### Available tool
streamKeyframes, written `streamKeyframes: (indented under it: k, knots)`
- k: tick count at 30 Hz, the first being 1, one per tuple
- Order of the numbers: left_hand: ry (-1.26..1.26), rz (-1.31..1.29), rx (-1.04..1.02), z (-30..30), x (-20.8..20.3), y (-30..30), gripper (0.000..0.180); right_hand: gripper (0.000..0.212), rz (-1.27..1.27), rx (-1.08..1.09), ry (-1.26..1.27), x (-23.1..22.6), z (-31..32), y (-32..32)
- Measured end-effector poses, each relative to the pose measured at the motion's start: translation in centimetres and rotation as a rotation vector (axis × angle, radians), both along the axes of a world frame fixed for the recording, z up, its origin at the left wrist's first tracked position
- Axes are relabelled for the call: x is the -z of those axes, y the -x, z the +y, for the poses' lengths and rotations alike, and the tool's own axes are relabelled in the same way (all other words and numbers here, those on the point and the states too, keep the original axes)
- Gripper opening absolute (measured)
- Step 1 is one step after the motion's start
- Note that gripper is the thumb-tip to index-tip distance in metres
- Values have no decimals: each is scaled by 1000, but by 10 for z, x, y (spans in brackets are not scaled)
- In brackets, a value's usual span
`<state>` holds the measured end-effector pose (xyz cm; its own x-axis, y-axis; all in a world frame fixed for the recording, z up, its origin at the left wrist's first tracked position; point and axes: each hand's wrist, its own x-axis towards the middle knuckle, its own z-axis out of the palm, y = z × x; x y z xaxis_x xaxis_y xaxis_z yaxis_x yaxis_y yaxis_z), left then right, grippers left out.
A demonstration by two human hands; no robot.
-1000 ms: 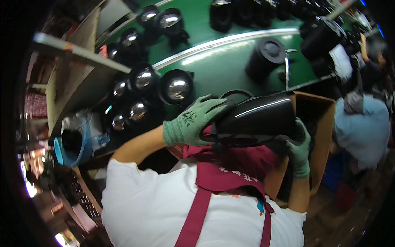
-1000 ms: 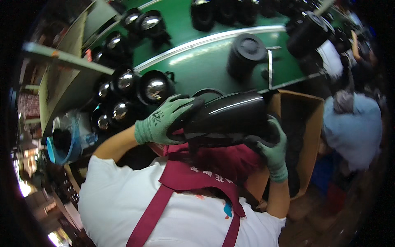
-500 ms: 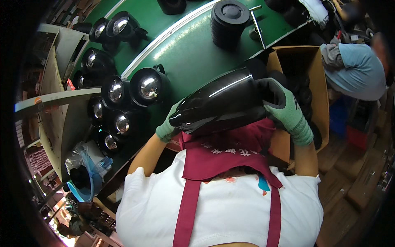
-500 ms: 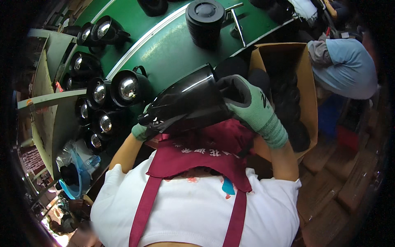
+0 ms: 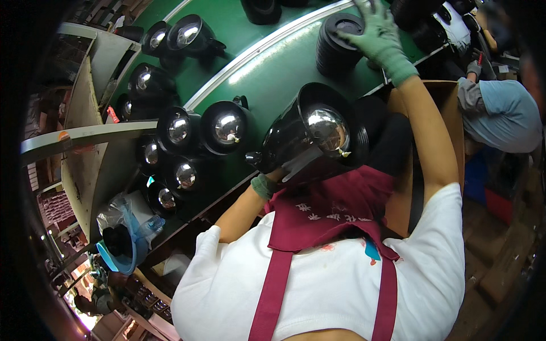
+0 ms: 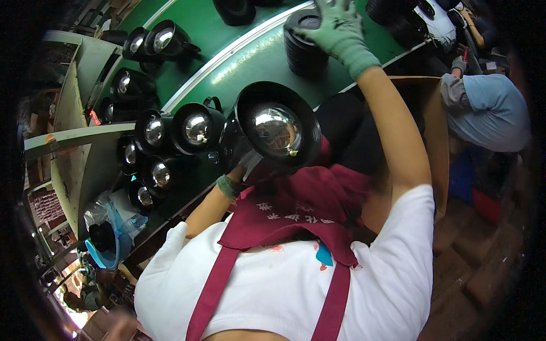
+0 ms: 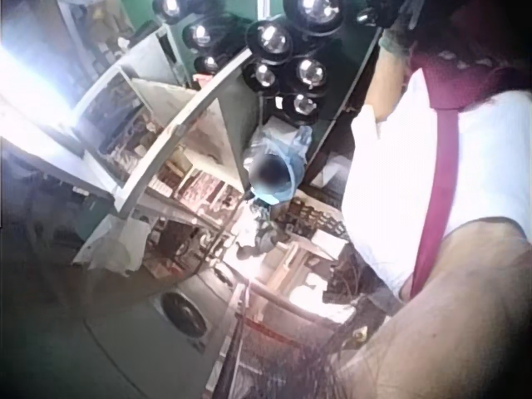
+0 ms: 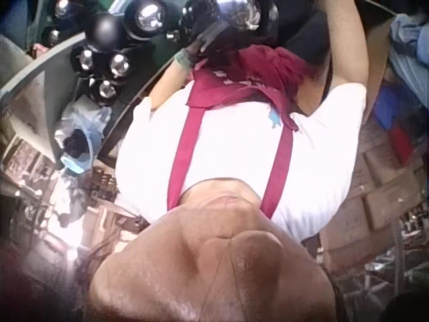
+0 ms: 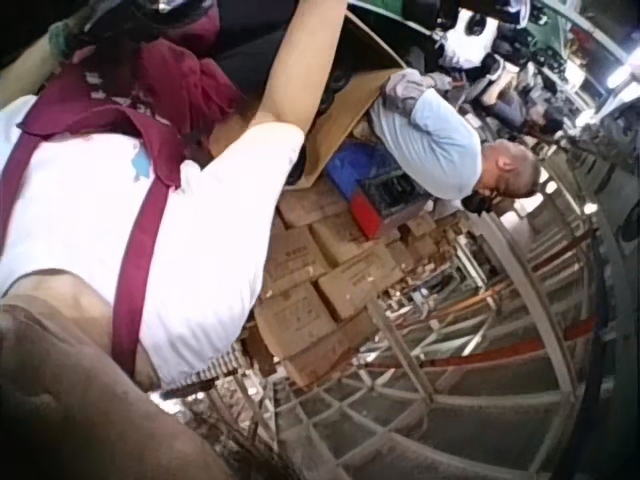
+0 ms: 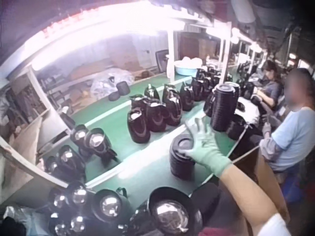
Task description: The person repeatedly picks up black kettle bodies and lids from a green workbench, aligns and presses the lids onto the bodies, and places the assembled units back on the bench. The process is repeated for multiple units in a continuous assembly-line manner.
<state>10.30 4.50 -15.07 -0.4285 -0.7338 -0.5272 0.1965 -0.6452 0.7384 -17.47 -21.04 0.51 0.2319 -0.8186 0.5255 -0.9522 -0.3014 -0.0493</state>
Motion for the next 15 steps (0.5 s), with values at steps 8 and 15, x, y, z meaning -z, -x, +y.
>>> streamKeyframes:
  k: [8,15]
  knots:
    - [38,-375,268,14,-5,-21,62,96,123,121,-403,48,-26,-11]
    - [-14,337,-223,-17,33,5,64,74,-415,139,-90,44,-63,87]
